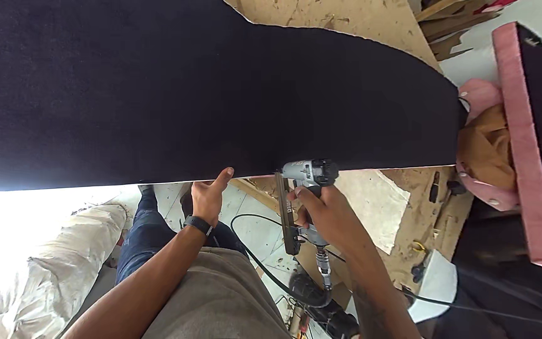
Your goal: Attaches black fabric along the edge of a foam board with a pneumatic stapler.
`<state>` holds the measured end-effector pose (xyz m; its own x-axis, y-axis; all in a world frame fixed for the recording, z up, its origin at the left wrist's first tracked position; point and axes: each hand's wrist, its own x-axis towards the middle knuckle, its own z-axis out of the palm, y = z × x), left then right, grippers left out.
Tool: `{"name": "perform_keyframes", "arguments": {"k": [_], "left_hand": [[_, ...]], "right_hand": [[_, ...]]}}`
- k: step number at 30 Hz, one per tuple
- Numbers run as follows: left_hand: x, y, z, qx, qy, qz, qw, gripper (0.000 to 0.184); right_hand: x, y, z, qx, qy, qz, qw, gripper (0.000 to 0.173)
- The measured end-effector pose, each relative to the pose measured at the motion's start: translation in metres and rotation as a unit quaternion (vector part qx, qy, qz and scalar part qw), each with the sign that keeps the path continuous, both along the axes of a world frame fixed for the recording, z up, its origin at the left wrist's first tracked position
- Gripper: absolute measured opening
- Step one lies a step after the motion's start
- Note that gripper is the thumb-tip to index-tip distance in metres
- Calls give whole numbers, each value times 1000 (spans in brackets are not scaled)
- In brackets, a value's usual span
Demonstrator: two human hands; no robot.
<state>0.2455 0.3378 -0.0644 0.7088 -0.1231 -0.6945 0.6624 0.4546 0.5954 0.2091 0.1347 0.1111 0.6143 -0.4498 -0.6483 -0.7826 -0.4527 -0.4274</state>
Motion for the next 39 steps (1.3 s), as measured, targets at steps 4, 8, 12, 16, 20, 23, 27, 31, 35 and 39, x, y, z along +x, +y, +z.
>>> {"name": "perform_keyframes", "arguments": {"k": [4, 8, 12, 16, 20, 23, 27, 31, 35, 39], "left_hand": [[-1, 2, -2, -1, -2, -7, 1000, 60], [0, 5, -2, 15, -10, -24, 1000, 59], [-1, 8, -1, 19, -29, -36, 999, 58], [6, 20, 7, 11, 22, -68, 997, 66], [8, 67, 12, -24, 66, -75, 995, 70], [4, 99, 12, -33, 45, -32, 998, 79], [15, 111, 18, -33, 54, 44, 997, 79], [17, 107, 13, -11, 10, 56, 998, 70], [16, 115, 10, -13, -11, 35, 999, 65], [15, 121, 10, -24, -25, 15, 999, 61]], "right_hand": [[2, 9, -1, -12, 16, 15, 1000, 26], [8, 31, 3, -5, 9, 14, 1000, 26], [10, 50, -1, -12, 19, 30, 999, 26], [11, 51, 1, -6, 9, 23, 1000, 26], [13, 74, 7, 12, -23, 24, 999, 24], [16, 91, 5, 2, 0, 38, 999, 23], [15, 103, -2, -22, 21, 56, 998, 26], [15, 112, 0, -37, 26, 45, 998, 25], [16, 135, 4, -22, 1, 29, 999, 27], [19, 165, 0, 0, 0, 26, 1000, 25]]}}
